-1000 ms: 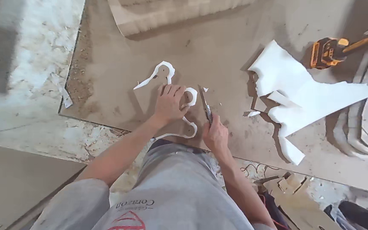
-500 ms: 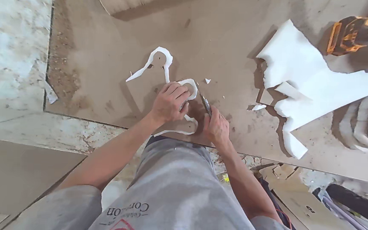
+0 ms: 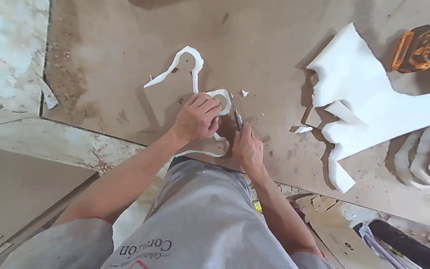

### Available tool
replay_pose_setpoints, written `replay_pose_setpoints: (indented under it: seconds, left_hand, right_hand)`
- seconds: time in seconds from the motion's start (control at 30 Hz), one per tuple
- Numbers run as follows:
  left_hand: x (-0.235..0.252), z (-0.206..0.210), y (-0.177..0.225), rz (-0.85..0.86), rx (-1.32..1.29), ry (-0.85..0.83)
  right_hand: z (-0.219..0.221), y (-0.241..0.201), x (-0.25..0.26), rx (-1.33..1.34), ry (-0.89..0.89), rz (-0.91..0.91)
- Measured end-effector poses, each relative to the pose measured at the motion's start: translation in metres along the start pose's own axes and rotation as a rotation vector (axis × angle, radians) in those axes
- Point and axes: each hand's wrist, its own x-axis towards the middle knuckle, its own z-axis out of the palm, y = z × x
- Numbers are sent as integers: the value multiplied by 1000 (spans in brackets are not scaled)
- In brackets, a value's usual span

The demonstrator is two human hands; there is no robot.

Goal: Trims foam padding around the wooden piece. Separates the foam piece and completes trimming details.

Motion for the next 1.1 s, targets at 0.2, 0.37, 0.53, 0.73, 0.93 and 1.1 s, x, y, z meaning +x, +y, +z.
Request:
replay_pose_setpoints:
  seconds: [0.2,0.37,0.53,0.73,0.93,1.1]
  left_hand:
    - [2,0,-2,12,7,13]
    - [0,1,1,18,-3,-1]
    - [-1,0,-1,13,-6,-6]
    - [1,-1,-2,18,-19,-2]
    - [-1,-3,-1,32,-22,-52]
    - [-2,-3,0,24,-29,-69]
  right_hand:
    - [-5,-2,-4,-32,-6,11]
    - [-6,-12,9,-24,-37,46]
    - [-8,0,-1,-16,-58,18]
    - [-11,1,-1,-21,-80,13]
    - [-17,-8,14,-25,-156,67]
    - [-15,-6,15,-46,-174,80]
